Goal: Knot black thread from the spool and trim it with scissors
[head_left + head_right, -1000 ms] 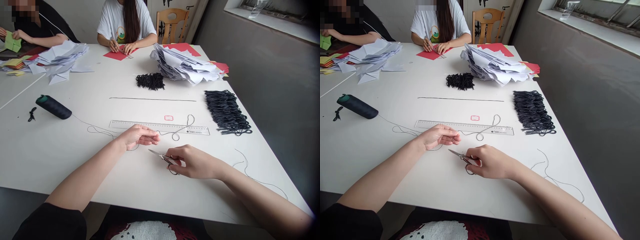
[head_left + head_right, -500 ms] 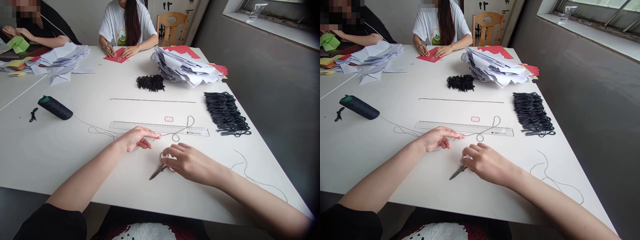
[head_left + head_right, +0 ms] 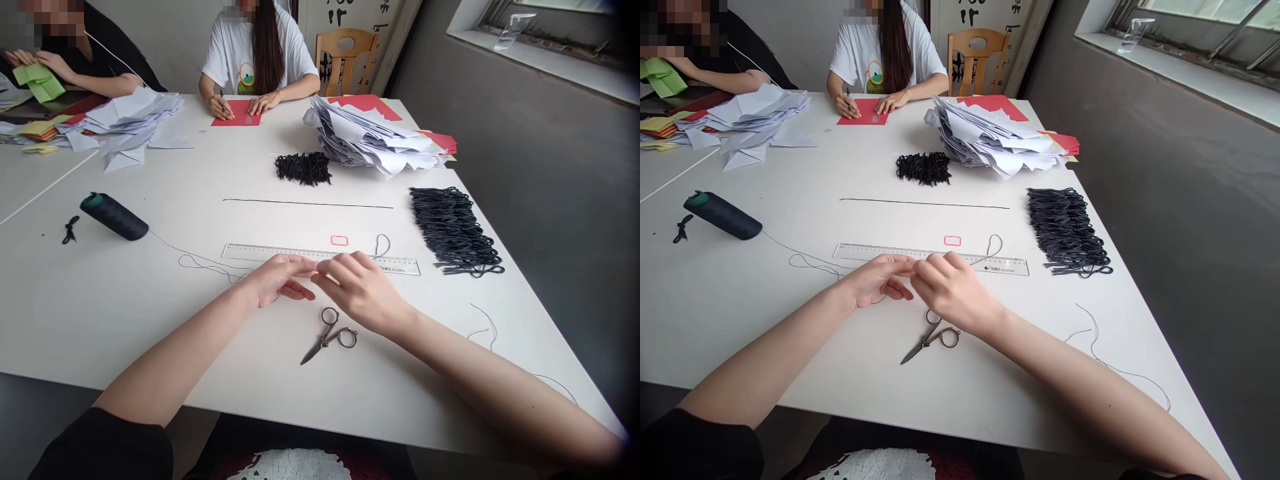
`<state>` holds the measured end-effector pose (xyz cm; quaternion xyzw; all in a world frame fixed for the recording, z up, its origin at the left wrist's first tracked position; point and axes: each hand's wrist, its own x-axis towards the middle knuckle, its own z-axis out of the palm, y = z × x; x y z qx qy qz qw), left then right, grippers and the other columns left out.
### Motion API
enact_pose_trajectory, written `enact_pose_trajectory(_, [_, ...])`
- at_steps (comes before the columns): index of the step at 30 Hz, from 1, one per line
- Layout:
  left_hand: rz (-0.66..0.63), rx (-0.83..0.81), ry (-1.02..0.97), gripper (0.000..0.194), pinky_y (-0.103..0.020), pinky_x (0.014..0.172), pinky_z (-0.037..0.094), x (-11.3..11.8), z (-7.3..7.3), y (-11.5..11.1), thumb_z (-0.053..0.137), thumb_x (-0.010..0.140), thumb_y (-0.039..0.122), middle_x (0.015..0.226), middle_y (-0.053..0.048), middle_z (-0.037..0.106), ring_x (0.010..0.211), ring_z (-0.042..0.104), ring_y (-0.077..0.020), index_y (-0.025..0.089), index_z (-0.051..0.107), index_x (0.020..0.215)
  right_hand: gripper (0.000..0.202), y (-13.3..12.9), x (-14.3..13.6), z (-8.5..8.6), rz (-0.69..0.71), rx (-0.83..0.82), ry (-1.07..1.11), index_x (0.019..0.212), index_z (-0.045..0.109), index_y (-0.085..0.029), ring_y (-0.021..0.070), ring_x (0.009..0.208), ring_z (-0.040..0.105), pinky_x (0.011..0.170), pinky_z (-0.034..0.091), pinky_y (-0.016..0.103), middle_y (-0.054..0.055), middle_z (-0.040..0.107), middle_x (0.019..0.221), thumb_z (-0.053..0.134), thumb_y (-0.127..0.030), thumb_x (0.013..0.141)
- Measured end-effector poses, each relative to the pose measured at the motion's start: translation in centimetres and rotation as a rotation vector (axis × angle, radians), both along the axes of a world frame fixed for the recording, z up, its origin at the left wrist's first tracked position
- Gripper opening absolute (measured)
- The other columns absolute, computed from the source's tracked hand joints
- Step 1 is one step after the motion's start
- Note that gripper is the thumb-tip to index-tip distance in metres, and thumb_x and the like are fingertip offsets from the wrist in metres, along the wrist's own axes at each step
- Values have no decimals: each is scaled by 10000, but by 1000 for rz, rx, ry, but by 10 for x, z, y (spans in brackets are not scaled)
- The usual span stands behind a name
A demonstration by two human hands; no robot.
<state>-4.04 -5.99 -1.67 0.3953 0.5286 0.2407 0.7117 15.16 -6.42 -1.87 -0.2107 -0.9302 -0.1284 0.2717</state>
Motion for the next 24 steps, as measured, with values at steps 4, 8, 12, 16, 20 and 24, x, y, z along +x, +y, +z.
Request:
enact_pose_trajectory(4, [223,56,-9,488,-306,671,546,0,-2,3,622,803,584,1075,-123,706,644,716,-199,205,631,1111,109,7,-5,-1,-153,-637,355,847,721,-204,154,739,558,623,457,298,51,631,841,617,-206,879])
enact_pose_trajectory(8, [311,86,24,427,-336,716,569,1,-4,5,589,859,518,1055,-147,710,667,720,-206,189,611,1130,87,8,-13,-3,-270,-1007,447,741,757,-238,130,650,529,629,474,308,28,636,779,698,-259,802])
enact_pose_trajectory(12, [294,137,60,384,-321,695,573,3,-2,3,539,901,493,1024,-148,712,732,719,-206,190,626,1121,78,7,-20,-5,-353,-1102,428,756,778,-256,137,685,535,650,465,305,28,648,791,707,-231,779])
enact_pose_trajectory(16, [256,178,76,414,-334,709,574,4,-1,1,529,900,524,1006,-137,718,791,720,-226,200,628,1138,92,7,-21,-7,-354,-1108,364,756,761,-242,136,689,541,650,459,298,29,660,822,681,-209,786])
enact_pose_trajectory(20, [224,162,15,429,-351,773,565,4,-3,1,550,886,532,964,-143,732,861,715,-243,163,652,1079,59,9,-18,-10,-274,-1022,341,762,696,-193,132,690,550,634,458,287,43,645,853,645,-193,792])
enact_pose_trajectory(24, [147,141,-20,457,-378,873,535,1,-5,2,545,882,540,944,-160,739,898,715,-253,123,687,1000,100,17,-7,-8,-291,-971,409,771,660,-183,146,724,560,641,454,292,49,630,835,598,-226,836])
